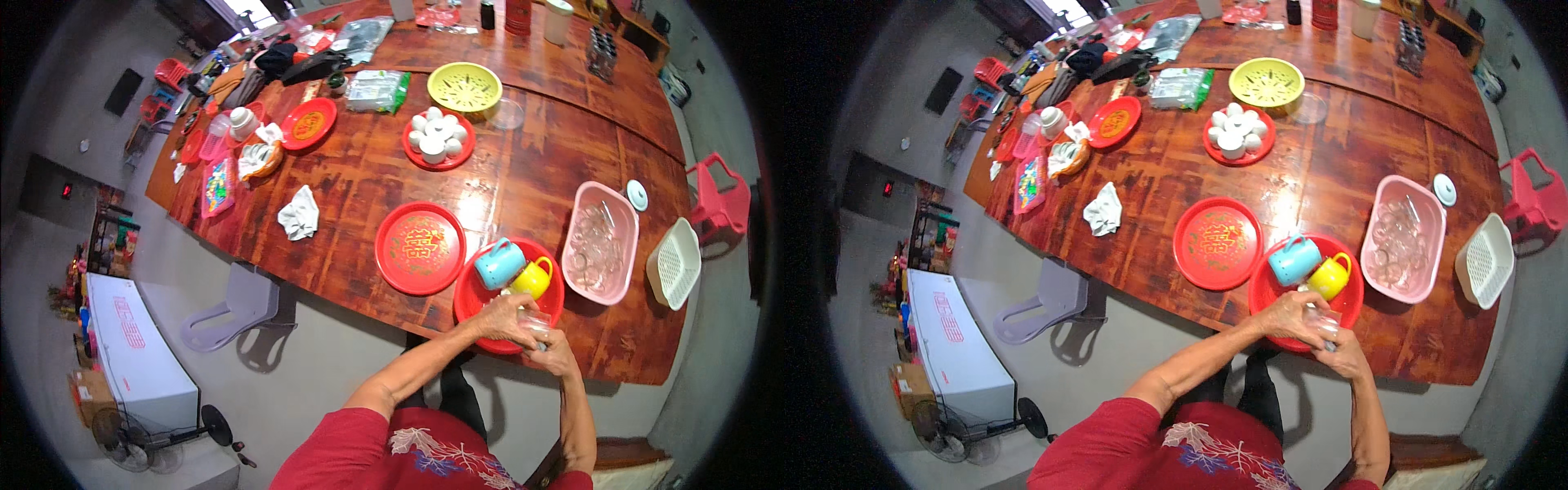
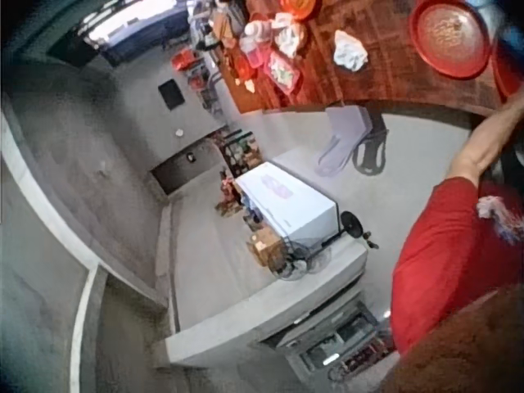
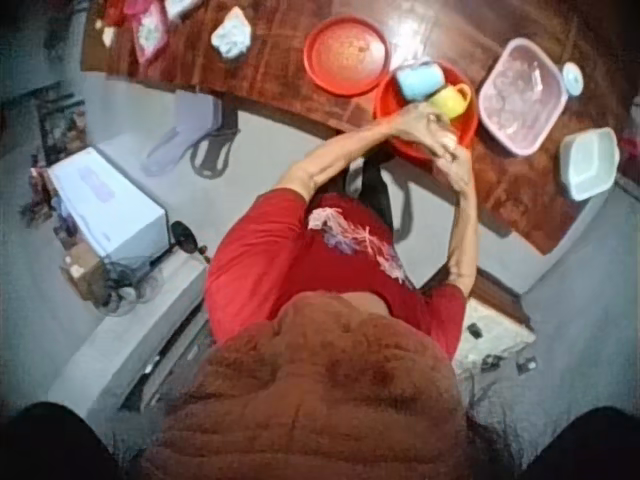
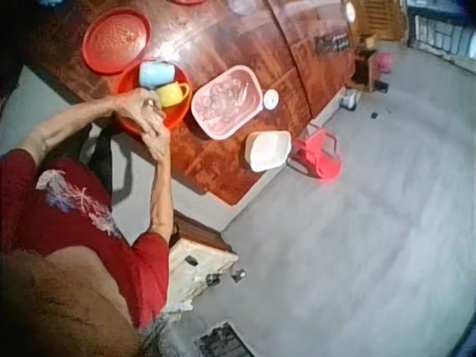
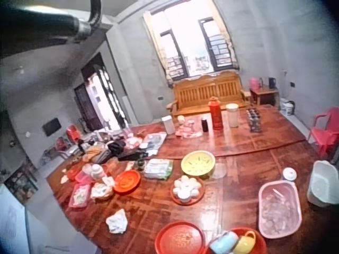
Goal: The person washes several clear glasses and colorful mugs using a cloth in a red basin of water on a wooden table. The person scrubs each item individually and places the cleaned items into a pink container.
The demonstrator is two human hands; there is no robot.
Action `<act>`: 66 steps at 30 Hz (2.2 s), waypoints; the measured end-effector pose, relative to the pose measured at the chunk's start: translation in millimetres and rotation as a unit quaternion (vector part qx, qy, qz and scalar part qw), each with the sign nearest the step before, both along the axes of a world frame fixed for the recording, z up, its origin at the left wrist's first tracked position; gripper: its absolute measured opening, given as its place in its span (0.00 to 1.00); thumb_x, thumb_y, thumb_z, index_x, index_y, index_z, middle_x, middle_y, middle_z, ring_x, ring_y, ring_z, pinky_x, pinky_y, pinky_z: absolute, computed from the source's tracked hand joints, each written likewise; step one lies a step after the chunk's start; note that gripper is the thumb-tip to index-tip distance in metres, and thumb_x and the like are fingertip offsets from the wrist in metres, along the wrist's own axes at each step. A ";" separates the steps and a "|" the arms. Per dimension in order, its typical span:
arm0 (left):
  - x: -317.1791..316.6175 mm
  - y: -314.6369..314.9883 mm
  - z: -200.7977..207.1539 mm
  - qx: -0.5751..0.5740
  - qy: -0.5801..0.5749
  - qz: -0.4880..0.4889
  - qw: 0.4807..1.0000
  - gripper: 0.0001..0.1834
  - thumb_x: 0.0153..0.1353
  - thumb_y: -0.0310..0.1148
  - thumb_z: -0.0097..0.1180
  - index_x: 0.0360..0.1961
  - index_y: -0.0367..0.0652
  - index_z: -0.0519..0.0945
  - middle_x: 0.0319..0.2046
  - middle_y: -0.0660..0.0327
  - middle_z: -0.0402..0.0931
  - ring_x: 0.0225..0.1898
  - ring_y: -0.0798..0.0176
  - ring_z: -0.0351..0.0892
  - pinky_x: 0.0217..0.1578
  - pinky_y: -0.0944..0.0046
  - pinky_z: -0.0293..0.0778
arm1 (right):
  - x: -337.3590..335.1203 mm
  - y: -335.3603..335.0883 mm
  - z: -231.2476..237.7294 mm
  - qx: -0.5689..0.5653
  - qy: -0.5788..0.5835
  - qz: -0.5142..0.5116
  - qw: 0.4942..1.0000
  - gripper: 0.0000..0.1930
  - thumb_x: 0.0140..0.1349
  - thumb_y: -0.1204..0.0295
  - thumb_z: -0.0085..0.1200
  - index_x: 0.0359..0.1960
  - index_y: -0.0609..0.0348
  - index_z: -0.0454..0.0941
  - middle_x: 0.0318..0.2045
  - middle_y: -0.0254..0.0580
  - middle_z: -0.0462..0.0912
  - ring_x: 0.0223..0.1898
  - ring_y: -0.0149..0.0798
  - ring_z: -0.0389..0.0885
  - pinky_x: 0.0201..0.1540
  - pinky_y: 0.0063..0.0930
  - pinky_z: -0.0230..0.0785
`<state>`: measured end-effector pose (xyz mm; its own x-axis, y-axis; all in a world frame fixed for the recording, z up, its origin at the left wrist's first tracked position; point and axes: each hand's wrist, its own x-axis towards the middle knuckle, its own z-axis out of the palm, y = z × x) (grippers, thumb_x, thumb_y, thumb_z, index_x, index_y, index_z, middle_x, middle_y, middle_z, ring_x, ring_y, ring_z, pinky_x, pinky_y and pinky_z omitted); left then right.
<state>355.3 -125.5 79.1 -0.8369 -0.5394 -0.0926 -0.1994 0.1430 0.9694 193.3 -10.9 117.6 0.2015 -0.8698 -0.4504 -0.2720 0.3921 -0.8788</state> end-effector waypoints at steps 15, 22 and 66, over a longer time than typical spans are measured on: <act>-39.3 66.3 -35.6 0.002 0.105 0.368 0.924 0.26 0.54 0.30 0.58 0.53 0.33 0.67 0.51 0.47 0.65 0.54 0.54 0.67 0.52 0.59 0.66 | 26.3 9.0 -44.9 -0.151 -0.132 -0.393 0.897 0.19 0.53 0.74 0.58 0.47 0.68 0.73 0.39 0.37 0.78 0.39 0.29 0.76 0.45 0.23 0.69; 68.2 64.2 -11.5 -0.021 0.065 0.185 0.980 0.14 0.57 0.36 0.55 0.42 0.39 0.76 0.34 0.55 0.78 0.36 0.58 0.78 0.36 0.61 0.72 | 35.0 0.9 -54.3 -0.193 0.069 -0.339 0.918 0.16 0.50 0.81 0.50 0.43 0.65 0.74 0.38 0.42 0.76 0.41 0.37 0.74 0.47 0.30 0.66; 624.3 306.9 -189.0 0.136 -0.732 0.215 0.632 0.28 0.51 0.45 0.56 0.46 0.35 0.67 0.40 0.47 0.76 0.44 0.47 0.77 0.44 0.52 0.73 | 45.9 -2.2 -112.3 -0.254 0.343 -0.420 0.801 0.14 0.51 0.75 0.53 0.40 0.68 0.76 0.32 0.38 0.79 0.35 0.31 0.76 0.41 0.24 0.68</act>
